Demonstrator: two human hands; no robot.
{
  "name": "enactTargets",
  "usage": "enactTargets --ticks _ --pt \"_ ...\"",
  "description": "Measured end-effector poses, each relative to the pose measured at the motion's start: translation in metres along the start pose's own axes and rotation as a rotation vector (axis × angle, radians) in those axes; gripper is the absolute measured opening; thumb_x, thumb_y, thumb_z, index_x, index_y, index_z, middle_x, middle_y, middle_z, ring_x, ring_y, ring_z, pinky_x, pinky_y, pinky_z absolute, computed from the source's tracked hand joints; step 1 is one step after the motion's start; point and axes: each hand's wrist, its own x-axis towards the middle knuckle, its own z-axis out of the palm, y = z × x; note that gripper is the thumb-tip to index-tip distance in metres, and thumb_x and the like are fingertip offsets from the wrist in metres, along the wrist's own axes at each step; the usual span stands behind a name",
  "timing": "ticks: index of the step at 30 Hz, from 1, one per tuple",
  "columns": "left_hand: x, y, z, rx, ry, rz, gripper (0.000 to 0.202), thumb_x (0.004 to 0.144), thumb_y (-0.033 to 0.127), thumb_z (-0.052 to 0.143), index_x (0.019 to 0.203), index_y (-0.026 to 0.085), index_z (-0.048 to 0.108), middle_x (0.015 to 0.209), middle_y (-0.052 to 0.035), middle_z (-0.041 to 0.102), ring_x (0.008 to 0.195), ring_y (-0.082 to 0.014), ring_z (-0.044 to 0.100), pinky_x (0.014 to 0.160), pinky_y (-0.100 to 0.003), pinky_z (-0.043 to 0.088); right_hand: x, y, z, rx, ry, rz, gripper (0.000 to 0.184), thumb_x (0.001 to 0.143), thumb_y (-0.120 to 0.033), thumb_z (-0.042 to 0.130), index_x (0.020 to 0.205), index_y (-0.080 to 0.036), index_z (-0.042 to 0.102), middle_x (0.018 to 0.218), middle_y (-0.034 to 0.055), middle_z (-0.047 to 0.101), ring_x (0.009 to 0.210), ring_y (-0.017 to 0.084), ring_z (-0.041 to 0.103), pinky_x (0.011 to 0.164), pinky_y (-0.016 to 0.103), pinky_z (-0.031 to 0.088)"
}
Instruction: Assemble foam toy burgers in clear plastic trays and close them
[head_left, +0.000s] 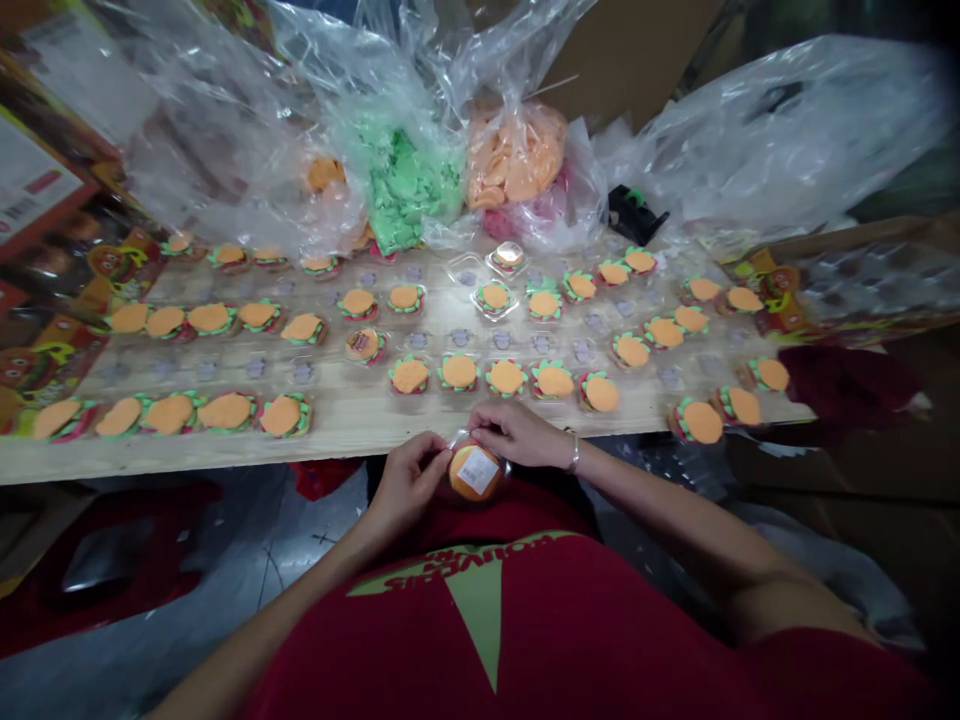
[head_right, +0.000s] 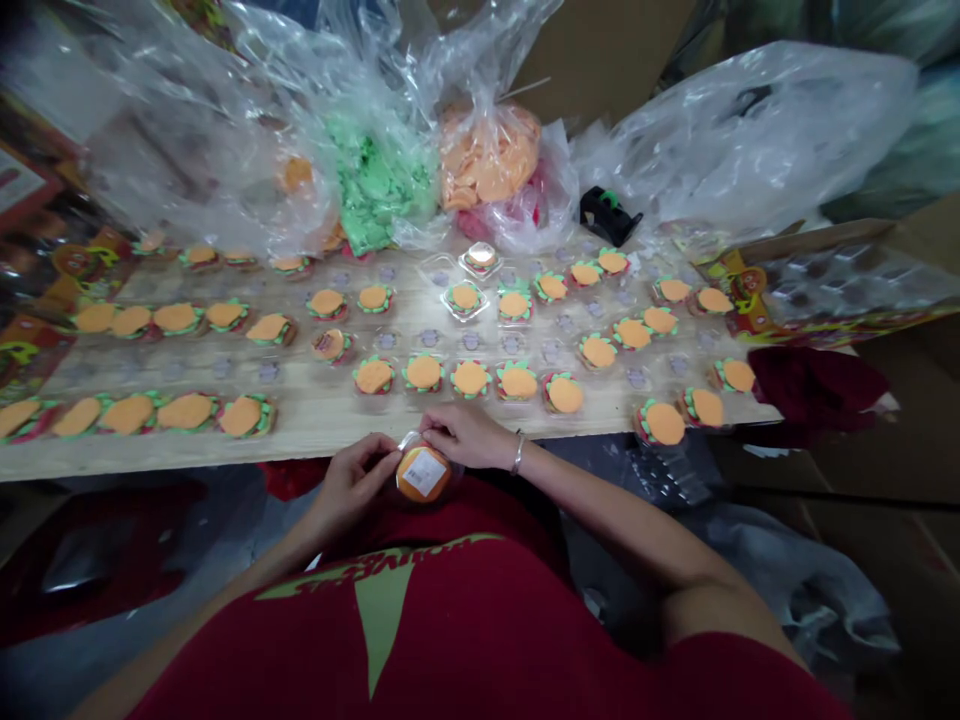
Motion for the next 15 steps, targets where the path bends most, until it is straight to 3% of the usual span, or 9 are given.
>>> enactTargets --ticks 3,8,11,15 --pt "-0.001 -0.008 0.0 -0.08 -0.029 -0.021 0.024 0.082 0.038 0.055 0.073 0.016 0.057 0.069 0.0 0.058 0.067 -0.0137 0.051 0.064 -0.025 0.042 -0.006 0.003 0.012 0.076 0.05 0.029 0.011 0.085 -0.021 0.052 0.077 -0.014 0.056 0.065 -0.0024 0.051 0.061 0.01 0.043 0.058 0.022 0.033" --pt "-0.006 -0.017 0.002 -0.062 -0.067 -0.074 0.026 0.083 0.04 0.054 0.076 0.016 0.059 0.071 -0.0016 0.06 0.068 -0.0145 0.052 0.062 -0.025 0.042 -0.03 0.018 0.038 0.423 0.049 0.216 0.026 0.089 -0.038 0.049 0.09 -0.014 0.057 0.082 0.0025 0.059 0.075 0.013 0.052 0.069 0.025 0.042" --pt "-0.008 -0.016 0.005 -0.046 -0.057 -0.071 0.026 0.083 0.04 0.054 0.075 0.016 0.06 0.071 -0.0021 0.061 0.068 -0.0151 0.053 0.063 -0.025 0.042 -0.042 0.021 0.047 0.453 0.119 0.296 0.032 0.087 -0.045 0.052 0.088 -0.014 0.058 0.081 0.0026 0.06 0.073 0.013 0.052 0.068 0.025 0.042" --pt "-0.007 -0.011 0.006 -0.053 -0.054 -0.035 0.024 0.083 0.039 0.055 0.074 0.017 0.058 0.07 -0.0002 0.058 0.068 -0.0137 0.051 0.062 -0.024 0.041 -0.043 0.017 0.044 0.435 0.186 0.271 0.032 0.084 -0.046 0.056 0.084 -0.014 0.057 0.078 0.0019 0.059 0.073 0.013 0.051 0.068 0.025 0.041"
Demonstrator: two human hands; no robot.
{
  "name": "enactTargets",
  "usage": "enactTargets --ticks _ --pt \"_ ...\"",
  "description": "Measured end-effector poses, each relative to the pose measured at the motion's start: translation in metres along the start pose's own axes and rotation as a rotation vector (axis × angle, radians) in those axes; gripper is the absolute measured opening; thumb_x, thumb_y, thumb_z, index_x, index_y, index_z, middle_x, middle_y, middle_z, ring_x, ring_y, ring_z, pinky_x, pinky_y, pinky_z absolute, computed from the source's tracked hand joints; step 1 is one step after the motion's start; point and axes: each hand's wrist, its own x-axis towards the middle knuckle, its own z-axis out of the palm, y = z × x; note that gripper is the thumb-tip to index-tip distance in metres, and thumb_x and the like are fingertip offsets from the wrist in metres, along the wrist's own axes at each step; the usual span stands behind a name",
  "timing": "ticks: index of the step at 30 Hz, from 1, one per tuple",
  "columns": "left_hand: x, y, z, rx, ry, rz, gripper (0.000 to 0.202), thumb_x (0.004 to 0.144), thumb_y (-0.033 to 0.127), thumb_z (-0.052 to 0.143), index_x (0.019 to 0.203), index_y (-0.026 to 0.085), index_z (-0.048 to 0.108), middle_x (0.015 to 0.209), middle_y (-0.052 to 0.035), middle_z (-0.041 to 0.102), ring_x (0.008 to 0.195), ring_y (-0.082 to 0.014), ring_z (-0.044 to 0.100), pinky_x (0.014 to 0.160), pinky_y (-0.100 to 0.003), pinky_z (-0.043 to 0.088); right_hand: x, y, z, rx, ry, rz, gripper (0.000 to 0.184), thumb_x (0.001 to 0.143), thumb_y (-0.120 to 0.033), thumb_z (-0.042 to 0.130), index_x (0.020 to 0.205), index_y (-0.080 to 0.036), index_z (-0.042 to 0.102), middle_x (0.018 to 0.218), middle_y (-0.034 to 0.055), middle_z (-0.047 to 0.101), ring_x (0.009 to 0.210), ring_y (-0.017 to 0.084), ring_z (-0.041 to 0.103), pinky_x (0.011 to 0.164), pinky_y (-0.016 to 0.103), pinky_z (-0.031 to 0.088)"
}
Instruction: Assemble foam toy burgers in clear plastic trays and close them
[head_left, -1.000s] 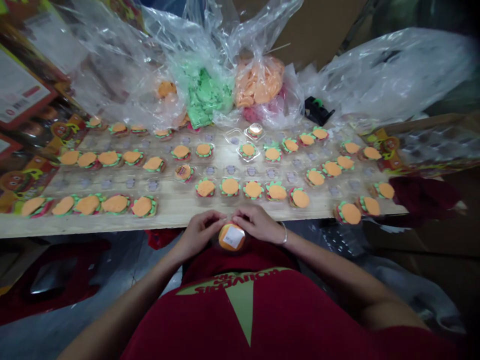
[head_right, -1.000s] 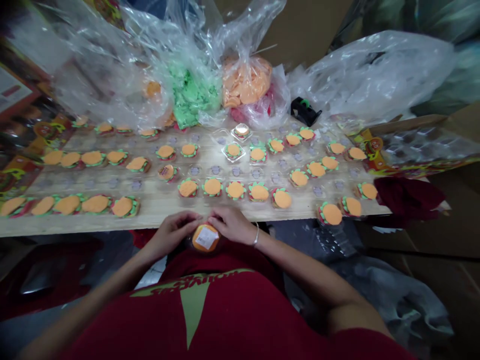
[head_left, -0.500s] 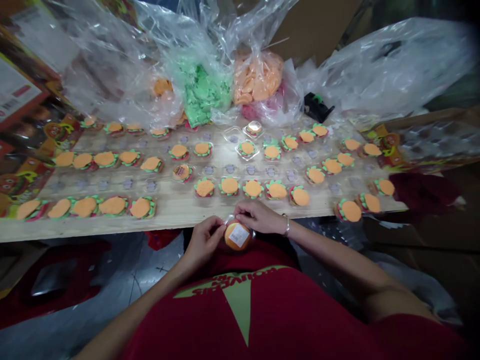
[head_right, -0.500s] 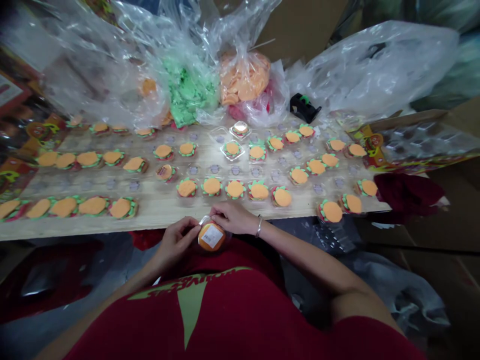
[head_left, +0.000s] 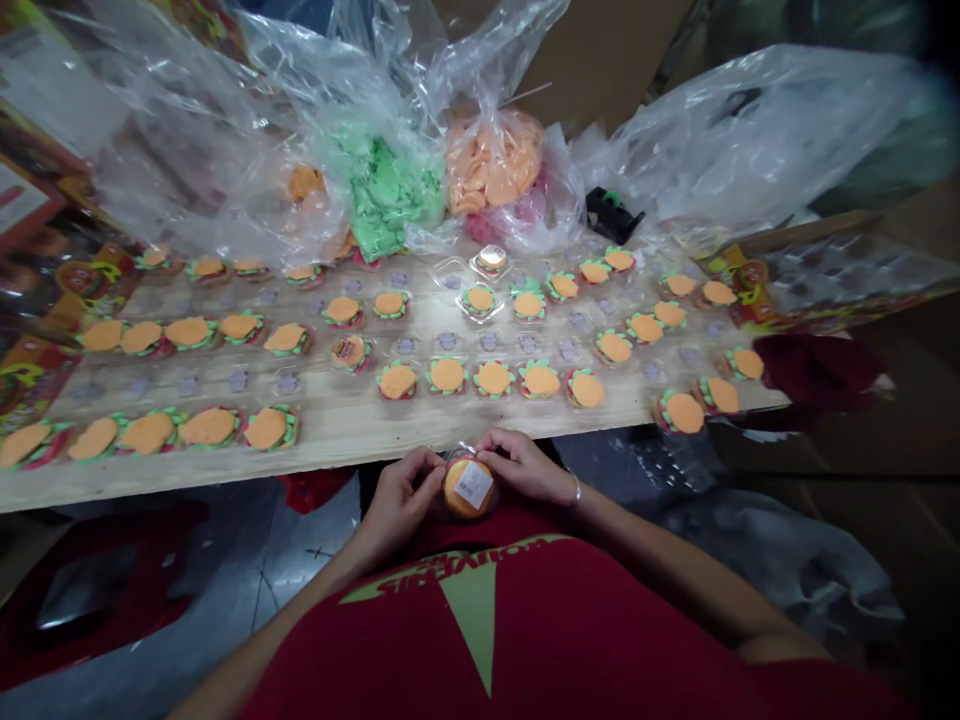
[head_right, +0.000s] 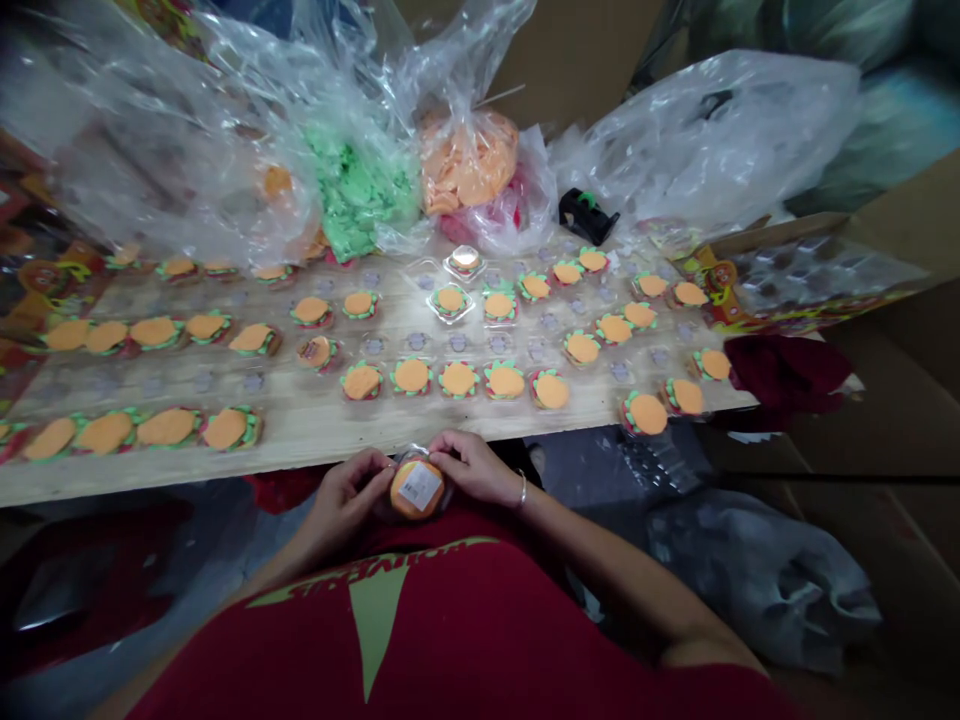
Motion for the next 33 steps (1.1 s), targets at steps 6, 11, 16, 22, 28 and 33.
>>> enactTargets --ticks 6,11,16,22,28,33 --pt "0.007 -0.002 0.003 -0.336 0.011 -0.03 0.03 0.078 0.039 0.062 0.101 0.02 0.059 0.067 0.0043 0.054 0.059 -0.0104 0.048 0.057 -0.021 0.04 0.016 -0.001 0.002 0.104 0.008 0.04 0.034 0.077 -0.047 0.064 0.078 -0.014 0.058 0.073 -0.0005 0.057 0.069 0.012 0.049 0.065 0.023 0.039" --pt "0.0 -0.027 -0.004 -0.449 -0.118 -0.058 0.032 0.075 0.044 0.065 0.091 0.017 0.072 0.089 -0.0078 0.066 0.082 -0.0212 0.059 0.076 -0.033 0.046 0.011 0.019 0.01 0.469 0.01 0.233 0.046 0.063 -0.055 0.075 0.077 -0.014 0.059 0.07 -0.0018 0.059 0.062 0.01 0.049 0.061 0.022 0.039" --pt "0.007 -0.04 -0.016 -0.331 -0.139 0.18 0.031 0.07 0.045 0.071 0.087 0.02 0.075 0.085 -0.0065 0.058 0.082 -0.02 0.054 0.078 -0.033 0.044 0.01 0.028 0.013 0.701 0.057 0.336 0.043 0.055 -0.045 0.083 0.076 -0.014 0.061 0.067 -0.0034 0.061 0.059 0.008 0.051 0.059 0.021 0.039" --pt "0.034 -0.027 0.006 -0.377 -0.124 0.401 0.023 0.073 0.043 0.072 0.079 0.021 0.07 0.122 -0.0102 0.055 0.114 -0.0246 0.05 0.097 -0.039 0.04 0.007 0.03 0.012 0.783 -0.163 0.312 0.035 0.059 -0.035 0.081 0.081 -0.012 0.066 0.073 -0.0004 0.064 0.06 0.008 0.053 0.058 0.02 0.039" --pt "0.028 0.009 0.023 -0.463 -0.458 0.335 0.015 0.085 0.033 0.062 0.081 0.019 0.059 0.111 -0.0116 0.067 0.105 -0.0248 0.061 0.092 -0.043 0.045 0.0 0.028 0.004 0.563 -0.232 0.365 0.029 0.059 -0.032 0.08 0.075 -0.013 0.066 0.069 -0.0015 0.062 0.059 0.009 0.05 0.057 0.021 0.039" --pt "0.032 0.002 0.027 -0.592 -0.185 0.122 0.019 0.083 0.031 0.063 0.077 0.018 0.051 0.108 -0.0079 0.067 0.092 -0.0192 0.064 0.081 -0.033 0.049 -0.012 0.014 0.007 0.449 0.284 0.193 0.036 0.072 -0.049 0.069 0.079 -0.015 0.06 0.065 -0.0037 0.054 0.059 0.009 0.046 0.059 0.022 0.038"
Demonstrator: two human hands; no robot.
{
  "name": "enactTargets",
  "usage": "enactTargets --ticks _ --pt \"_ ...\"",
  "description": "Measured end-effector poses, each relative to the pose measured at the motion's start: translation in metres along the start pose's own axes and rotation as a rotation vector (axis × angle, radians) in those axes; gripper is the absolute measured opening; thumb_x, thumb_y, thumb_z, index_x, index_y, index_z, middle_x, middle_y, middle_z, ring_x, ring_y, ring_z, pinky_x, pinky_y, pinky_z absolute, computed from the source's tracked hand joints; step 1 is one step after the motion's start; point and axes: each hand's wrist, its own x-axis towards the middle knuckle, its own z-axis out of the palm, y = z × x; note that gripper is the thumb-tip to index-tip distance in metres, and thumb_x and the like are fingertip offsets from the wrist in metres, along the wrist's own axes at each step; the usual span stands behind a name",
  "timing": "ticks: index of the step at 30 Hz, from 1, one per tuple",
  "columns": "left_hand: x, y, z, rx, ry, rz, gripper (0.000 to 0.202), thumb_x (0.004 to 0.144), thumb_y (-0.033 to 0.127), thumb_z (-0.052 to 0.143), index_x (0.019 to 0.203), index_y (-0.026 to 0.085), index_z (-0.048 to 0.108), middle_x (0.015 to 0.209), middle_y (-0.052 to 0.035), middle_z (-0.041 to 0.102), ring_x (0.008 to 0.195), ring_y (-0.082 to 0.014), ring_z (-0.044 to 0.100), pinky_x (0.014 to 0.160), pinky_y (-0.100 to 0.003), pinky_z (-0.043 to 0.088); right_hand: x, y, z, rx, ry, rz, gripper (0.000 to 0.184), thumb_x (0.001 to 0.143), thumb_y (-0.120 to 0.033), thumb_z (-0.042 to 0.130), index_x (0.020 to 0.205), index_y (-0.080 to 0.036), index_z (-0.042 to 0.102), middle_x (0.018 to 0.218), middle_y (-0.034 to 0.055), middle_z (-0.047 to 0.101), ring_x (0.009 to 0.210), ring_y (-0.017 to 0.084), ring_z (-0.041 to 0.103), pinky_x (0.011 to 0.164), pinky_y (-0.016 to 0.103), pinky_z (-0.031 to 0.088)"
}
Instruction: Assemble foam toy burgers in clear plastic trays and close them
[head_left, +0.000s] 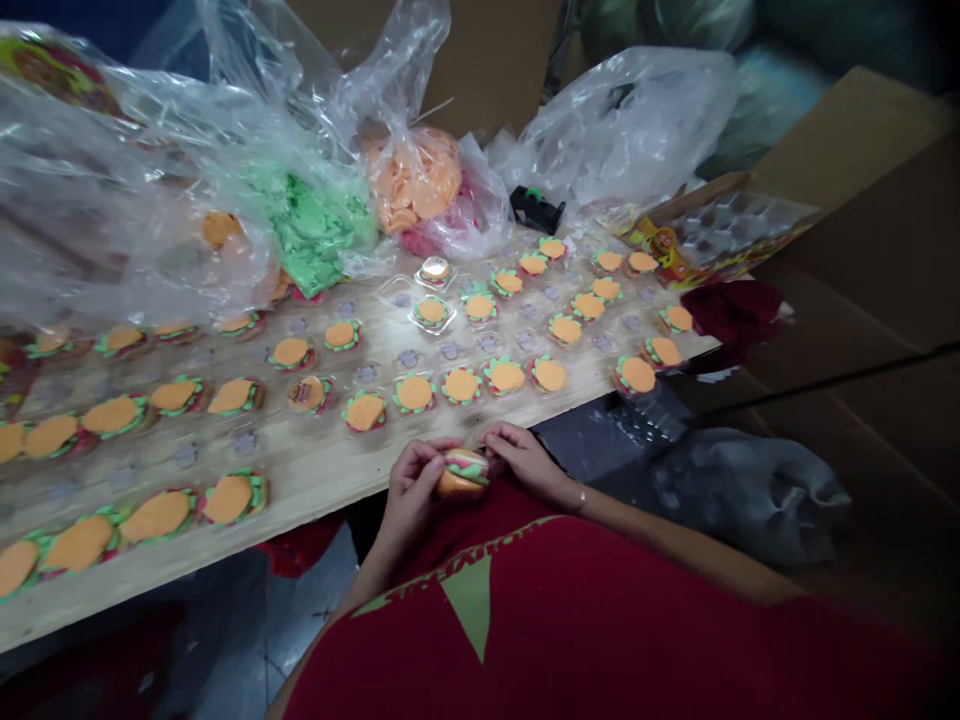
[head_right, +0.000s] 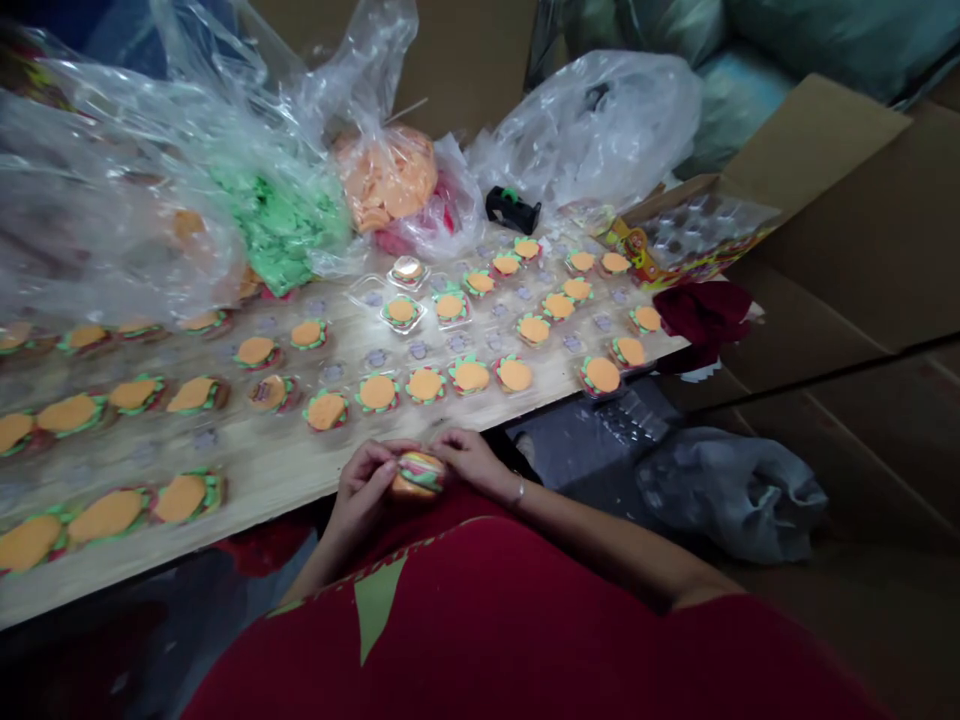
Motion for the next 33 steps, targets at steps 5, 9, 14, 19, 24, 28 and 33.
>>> enactTargets --ticks 5,9,14,19,24,28,33 --pt "0.006 -0.019 -0.011 -0.149 0.24 -0.118 0.026 0.078 0.035 0.067 0.076 0.018 0.047 0.103 -0.0051 0.068 0.076 -0.0155 0.064 0.069 -0.029 0.051 -0.022 -0.008 0.004 -0.208 0.081 -0.278 0.033 0.077 -0.047 0.067 0.088 -0.017 0.061 0.074 -0.001 0.056 0.069 0.011 0.048 0.065 0.024 0.04" --pt "0.007 -0.018 -0.016 -0.114 0.157 -0.175 0.022 0.077 0.034 0.069 0.078 0.018 0.054 0.1 -0.0042 0.069 0.077 -0.0157 0.064 0.069 -0.027 0.05 -0.02 -0.009 0.001 -0.21 0.071 -0.257 0.03 0.077 -0.046 0.068 0.081 -0.016 0.064 0.072 -0.0001 0.059 0.068 0.012 0.051 0.065 0.025 0.04" --pt "0.011 -0.01 -0.008 -0.051 0.101 -0.287 0.03 0.078 0.041 0.065 0.092 0.015 0.066 0.087 -0.0052 0.07 0.077 -0.0176 0.063 0.07 -0.026 0.049 -0.008 -0.004 -0.003 -0.002 0.042 -0.122 0.032 0.071 -0.046 0.074 0.076 -0.016 0.063 0.064 -0.0029 0.057 0.059 0.009 0.047 0.059 0.023 0.037" --pt "0.031 0.0 0.004 -0.184 0.299 -0.296 0.026 0.065 0.035 0.074 0.077 0.015 0.062 0.066 0.0013 0.064 0.058 -0.0125 0.057 0.057 -0.023 0.046 0.02 -0.013 -0.001 0.149 0.036 -0.089 0.035 0.064 -0.045 0.078 0.075 -0.016 0.061 0.062 -0.0042 0.055 0.055 0.008 0.046 0.056 0.023 0.036" --pt "0.064 0.021 0.002 -0.225 0.418 -0.259 0.025 0.059 0.03 0.072 0.075 0.014 0.061 0.064 0.0014 0.063 0.056 -0.0113 0.057 0.053 -0.021 0.044 0.047 -0.037 0.01 0.213 0.077 -0.144 0.039 0.064 -0.049 0.076 0.077 -0.016 0.06 0.068 -0.0034 0.057 0.057 0.007 0.046 0.055 0.022 0.036" --pt "0.078 0.035 0.007 -0.263 0.505 -0.256 0.021 0.057 0.026 0.068 0.073 0.013 0.062 0.061 0.0017 0.063 0.052 -0.0106 0.056 0.051 -0.021 0.043 0.039 -0.051 0.016 0.097 0.082 -0.273 0.037 0.073 -0.046 0.069 0.097 -0.018 0.063 0.066 -0.0051 0.051 0.058 0.008 0.046 0.055 0.022 0.039" --pt "0.085 0.035 0.025 -0.276 0.533 -0.17 0.02 0.058 0.026 0.069 0.071 0.013 0.062 0.061 0.0027 0.062 0.054 -0.0102 0.056 0.052 -0.02 0.043 0.031 -0.052 0.006 0.106 0.16 -0.336 0.034 0.075 -0.041 0.069 0.1 -0.019 0.063 0.073 -0.0026 0.053 0.063 0.01 0.046 0.056 0.022 0.04"
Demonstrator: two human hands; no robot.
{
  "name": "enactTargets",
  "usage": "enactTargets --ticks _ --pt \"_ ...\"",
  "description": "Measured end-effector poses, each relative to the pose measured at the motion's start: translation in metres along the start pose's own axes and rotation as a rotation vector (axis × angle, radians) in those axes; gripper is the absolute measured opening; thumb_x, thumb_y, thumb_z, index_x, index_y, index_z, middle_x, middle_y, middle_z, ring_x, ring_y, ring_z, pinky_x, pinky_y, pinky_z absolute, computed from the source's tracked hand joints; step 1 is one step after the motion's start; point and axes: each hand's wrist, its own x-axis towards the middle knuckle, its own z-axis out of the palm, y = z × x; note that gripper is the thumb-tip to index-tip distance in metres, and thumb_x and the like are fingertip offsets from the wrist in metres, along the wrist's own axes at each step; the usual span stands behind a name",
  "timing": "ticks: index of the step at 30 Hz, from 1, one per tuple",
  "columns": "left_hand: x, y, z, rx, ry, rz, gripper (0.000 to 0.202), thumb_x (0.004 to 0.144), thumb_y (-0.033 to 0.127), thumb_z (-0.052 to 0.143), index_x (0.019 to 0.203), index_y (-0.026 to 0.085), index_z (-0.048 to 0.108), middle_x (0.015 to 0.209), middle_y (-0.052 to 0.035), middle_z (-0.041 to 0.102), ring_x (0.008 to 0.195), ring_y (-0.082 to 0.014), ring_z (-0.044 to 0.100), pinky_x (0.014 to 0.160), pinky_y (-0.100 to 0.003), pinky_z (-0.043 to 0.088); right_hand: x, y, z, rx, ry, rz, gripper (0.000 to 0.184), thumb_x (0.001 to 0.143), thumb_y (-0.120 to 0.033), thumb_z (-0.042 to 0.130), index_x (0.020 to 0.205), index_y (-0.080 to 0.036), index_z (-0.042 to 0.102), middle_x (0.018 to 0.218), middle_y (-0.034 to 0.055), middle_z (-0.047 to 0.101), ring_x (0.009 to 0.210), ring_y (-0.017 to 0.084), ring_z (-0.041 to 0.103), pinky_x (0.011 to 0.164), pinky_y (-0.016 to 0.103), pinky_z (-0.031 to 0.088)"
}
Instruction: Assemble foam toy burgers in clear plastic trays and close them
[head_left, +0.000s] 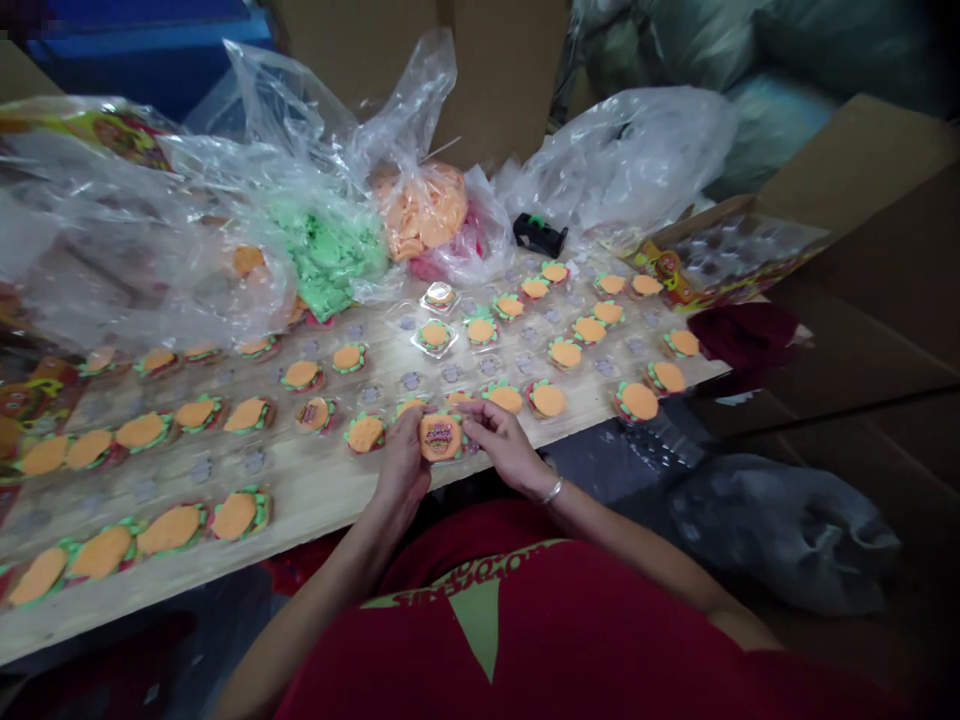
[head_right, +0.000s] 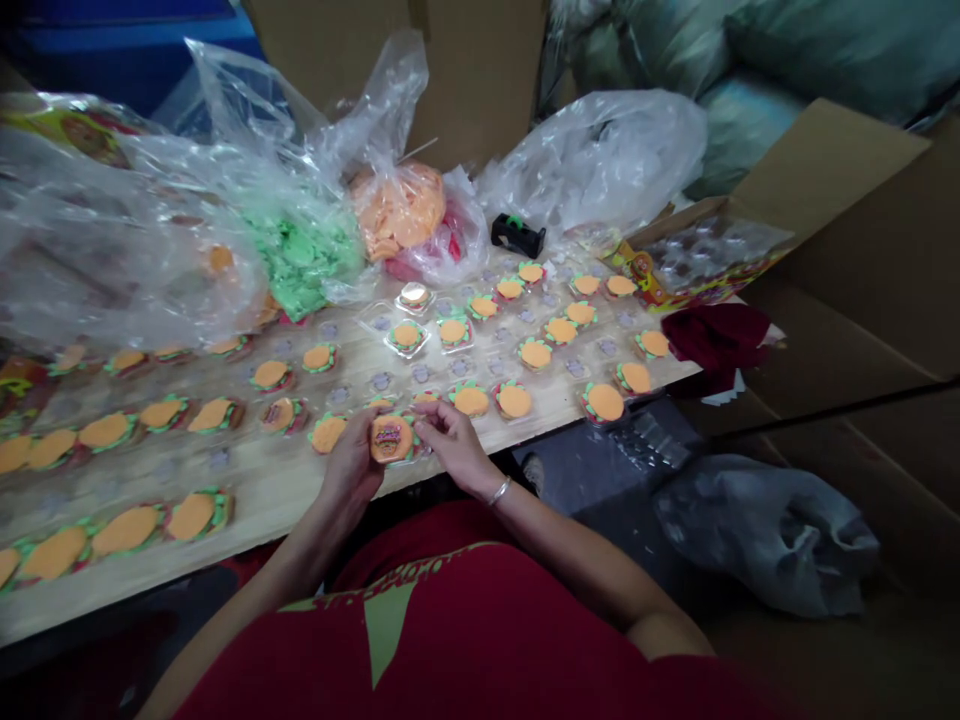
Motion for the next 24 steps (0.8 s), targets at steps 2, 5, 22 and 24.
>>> enactTargets --ticks 2,5,22,24 --pt "0.003 -0.003 0.006 0.004 0.006 0.021 0.02 0.059 0.028 0.069 0.071 0.013 0.062 0.063 0.0023 0.063 0.055 -0.0107 0.057 0.052 -0.021 0.043 0.001 0.002 -0.004 0.0 0.035 -0.016 0.032 0.075 -0.042 0.069 0.098 -0.02 0.062 0.076 -0.0016 0.054 0.065 0.01 0.047 0.057 0.022 0.041" --pt "0.013 -0.007 0.015 -0.012 0.06 0.091 0.021 0.06 0.03 0.069 0.072 0.015 0.062 0.066 0.0032 0.062 0.058 -0.0103 0.057 0.054 -0.021 0.044 0.002 0.005 -0.006 -0.002 0.09 -0.042 0.031 0.076 -0.043 0.068 0.096 -0.021 0.06 0.078 -0.0015 0.053 0.068 0.011 0.047 0.061 0.024 0.043" --pt "0.022 0.005 0.047 0.07 0.07 0.147 0.018 0.072 0.036 0.061 0.081 0.02 0.059 0.076 0.0022 0.059 0.068 -0.0126 0.056 0.061 -0.022 0.046 0.024 -0.004 -0.018 0.354 0.162 0.13 0.038 0.057 -0.043 0.083 0.077 -0.019 0.06 0.068 -0.0036 0.055 0.057 0.009 0.05 0.059 0.025 0.045" --pt "0.036 0.013 0.041 0.222 0.011 0.174 0.02 0.071 0.039 0.06 0.079 0.021 0.058 0.075 0.0009 0.06 0.068 -0.0157 0.058 0.062 -0.026 0.048 0.033 -0.01 -0.021 0.3 0.071 0.18 0.038 0.056 -0.041 0.084 0.074 -0.019 0.058 0.065 -0.004 0.055 0.056 0.01 0.051 0.059 0.025 0.045"
